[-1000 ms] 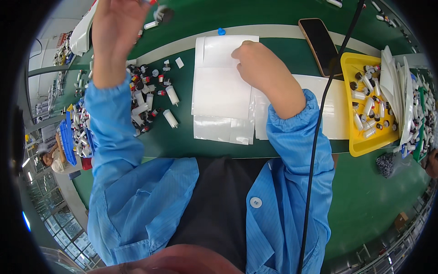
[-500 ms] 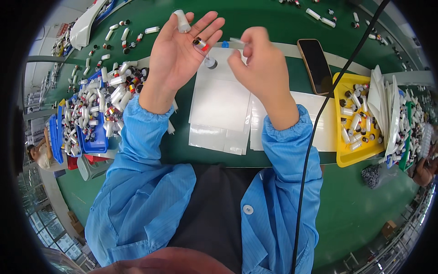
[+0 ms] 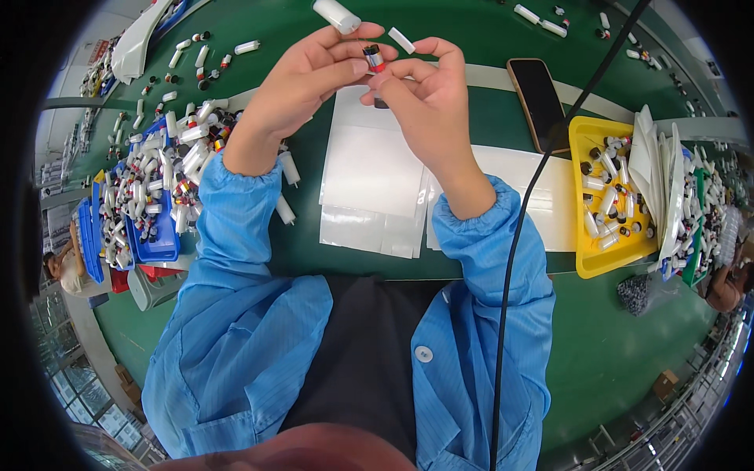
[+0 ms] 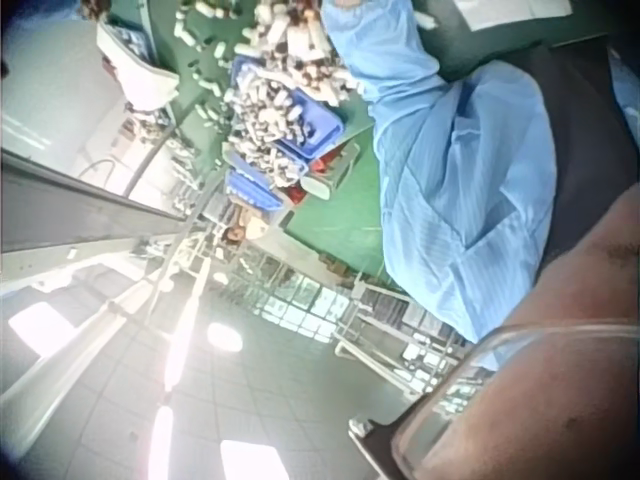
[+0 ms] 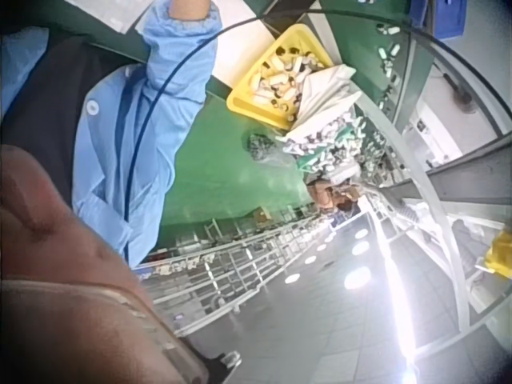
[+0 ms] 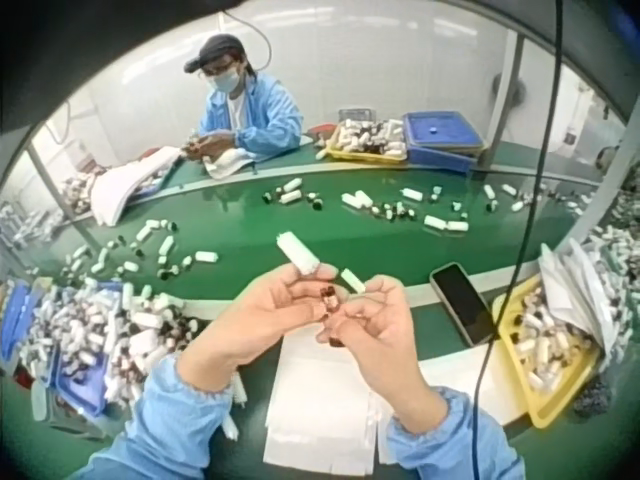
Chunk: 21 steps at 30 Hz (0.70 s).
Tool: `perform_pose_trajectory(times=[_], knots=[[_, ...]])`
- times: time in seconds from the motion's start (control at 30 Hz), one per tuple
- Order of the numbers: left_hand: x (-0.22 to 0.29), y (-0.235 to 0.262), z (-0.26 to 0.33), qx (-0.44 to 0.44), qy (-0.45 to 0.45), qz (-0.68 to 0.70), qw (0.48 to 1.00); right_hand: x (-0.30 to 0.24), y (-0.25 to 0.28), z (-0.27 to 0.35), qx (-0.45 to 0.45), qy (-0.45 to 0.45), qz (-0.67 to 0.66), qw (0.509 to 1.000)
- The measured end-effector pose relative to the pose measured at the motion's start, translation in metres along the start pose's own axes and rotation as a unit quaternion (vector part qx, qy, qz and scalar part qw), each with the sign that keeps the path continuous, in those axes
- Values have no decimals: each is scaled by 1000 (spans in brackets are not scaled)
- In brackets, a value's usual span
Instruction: Manually assembling small plastic and metal electronic components at a manufacturing workbench.
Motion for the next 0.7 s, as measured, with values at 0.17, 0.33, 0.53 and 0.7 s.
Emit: perform_pose_trajectory(times=[0.17, 0.33, 0.53, 0.7], knots=[[1, 1, -1, 19, -6, -5, 1000, 1, -1, 2, 6, -18, -3, 1000], [-1, 4, -1, 59, -7, 34, 998, -8, 7, -3, 42, 154, 157, 975], [3, 0, -1, 56, 43, 121, 990, -28, 13, -3, 55, 151, 67, 985], [8, -7, -1, 25, -2, 87, 996, -22, 13, -6, -22, 49, 24, 998]])
Point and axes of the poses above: each hand's wrist, its own z-axis away from the middle knuckle, its own y-axis out of the back of the hand, x = y × z, the point moved 6 cm from there along -z, towards the middle knuckle, and after that the axes turned 3 degrees about x, right-handed, at the moved point
